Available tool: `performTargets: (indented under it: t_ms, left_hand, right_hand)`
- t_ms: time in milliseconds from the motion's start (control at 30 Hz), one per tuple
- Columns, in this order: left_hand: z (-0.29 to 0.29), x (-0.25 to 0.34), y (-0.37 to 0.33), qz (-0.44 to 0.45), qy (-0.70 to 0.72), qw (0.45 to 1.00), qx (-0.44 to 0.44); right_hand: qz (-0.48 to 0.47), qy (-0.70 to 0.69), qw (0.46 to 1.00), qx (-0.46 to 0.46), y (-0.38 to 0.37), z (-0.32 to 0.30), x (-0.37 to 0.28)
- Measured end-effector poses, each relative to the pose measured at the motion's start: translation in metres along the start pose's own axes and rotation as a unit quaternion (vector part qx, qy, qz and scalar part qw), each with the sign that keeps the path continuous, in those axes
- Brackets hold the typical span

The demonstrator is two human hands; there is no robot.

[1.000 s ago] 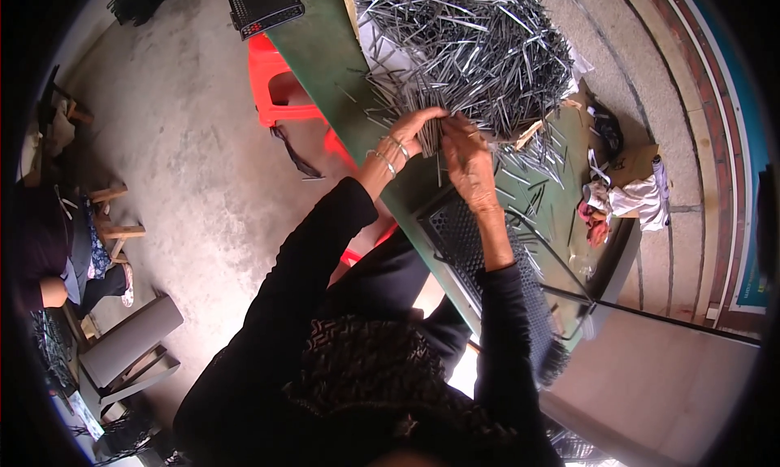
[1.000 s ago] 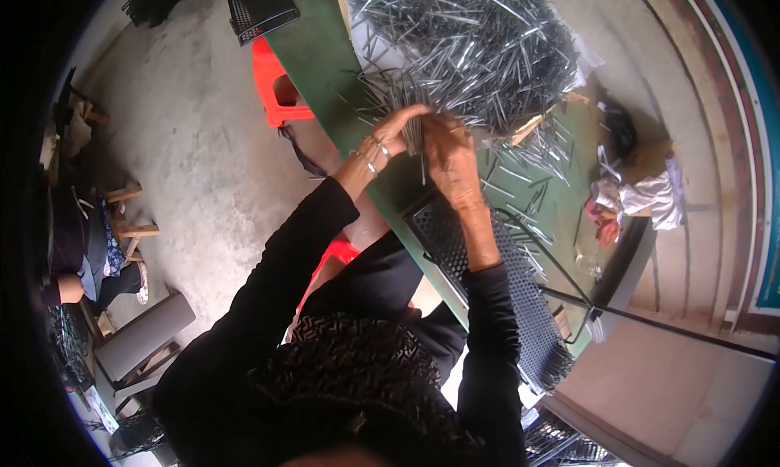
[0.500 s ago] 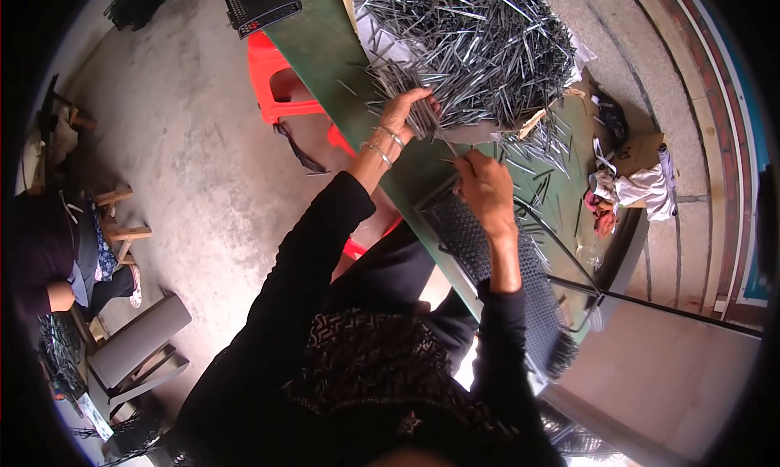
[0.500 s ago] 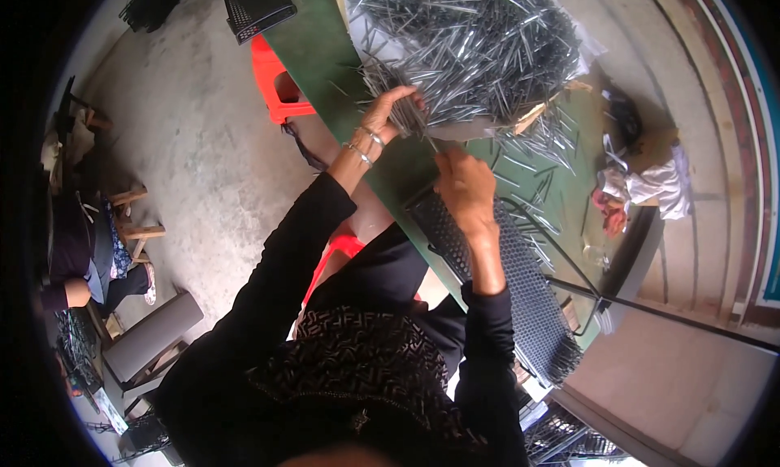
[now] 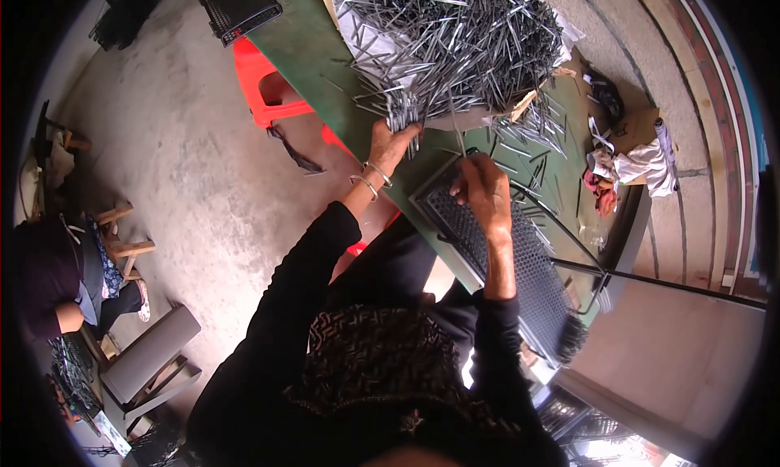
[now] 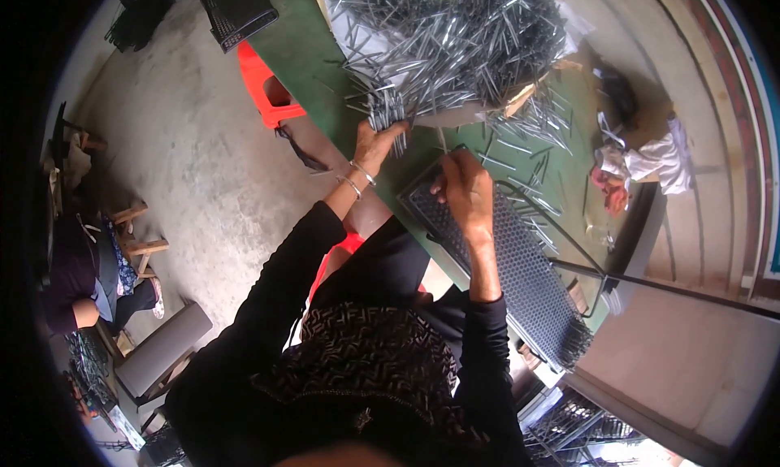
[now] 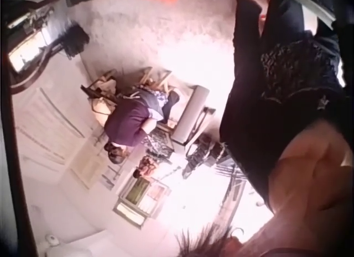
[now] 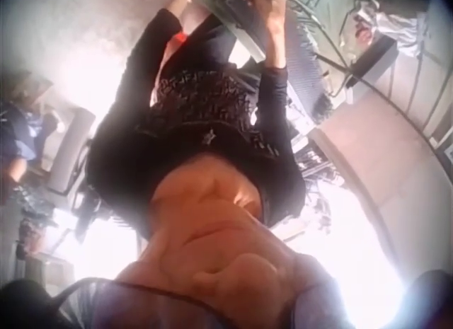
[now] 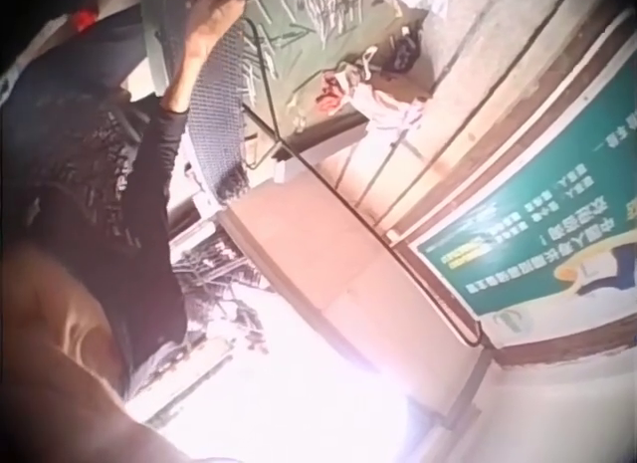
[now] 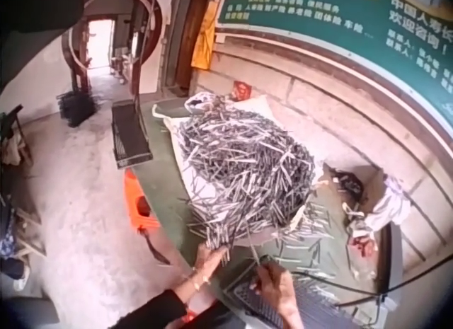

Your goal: Packing bundles of thin metal wires into a black rectangular metal grid frame.

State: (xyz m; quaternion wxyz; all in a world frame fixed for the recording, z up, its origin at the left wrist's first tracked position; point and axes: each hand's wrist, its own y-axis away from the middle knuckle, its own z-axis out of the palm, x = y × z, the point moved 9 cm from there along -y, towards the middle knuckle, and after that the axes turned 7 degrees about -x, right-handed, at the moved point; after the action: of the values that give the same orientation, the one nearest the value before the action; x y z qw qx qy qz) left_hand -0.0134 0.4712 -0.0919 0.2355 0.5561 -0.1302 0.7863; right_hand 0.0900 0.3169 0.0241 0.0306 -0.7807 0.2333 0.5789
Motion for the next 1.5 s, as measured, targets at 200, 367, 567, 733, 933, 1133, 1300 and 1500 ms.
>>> performTargets:
  t_ms: [200, 367, 567, 733, 933, 1133, 1300, 1500]
  left_hand:
    - [0.043, 0.013, -0.016, -0.143, 0.382, 0.900, -0.153]
    - [0.046, 0.009, -0.029, -0.141, 0.391, 0.899, -0.137]
    - [0.040, 0.003, -0.024, -0.190, 0.176, 0.955, -0.148]
    - [0.052, 0.037, -0.013, -0.109, 0.006, 0.966, -0.233]
    - [0.025, 0.038, -0.008, -0.100, -0.162, 0.980, -0.065]
    - [0.016, 0.006, 0.007, 0.120, -0.195, 0.973, -0.038]
    - [0.023, -0.003, 0.004, 0.109, -0.229, 0.966, -0.047]
    - [0.043, 0.008, 0.019, -0.109, 0.129, 0.983, -0.066]
  right_hand:
    - [-0.033, 0.066, 0.997, 0.030, -0.014, 0.006, -0.006]
    - [-0.113, 0.277, 0.951, 0.083, -0.021, 0.001, -0.009]
    - [-0.142, 0.470, 0.870, 0.032, -0.013, -0.007, -0.046]
    - [-0.186, 0.470, 0.863, -0.019, -0.027, -0.011, -0.043]
    - [-0.182, 0.520, 0.835, -0.008, -0.024, -0.020, -0.061]
    - [-0.167, 0.143, 0.970, 0.106, 0.012, -0.062, -0.043]
    - [-0.067, -0.050, 0.993, 0.087, 0.060, -0.060, -0.005]
    - [0.008, -0.174, 0.979, 0.108, 0.114, -0.052, 0.015]
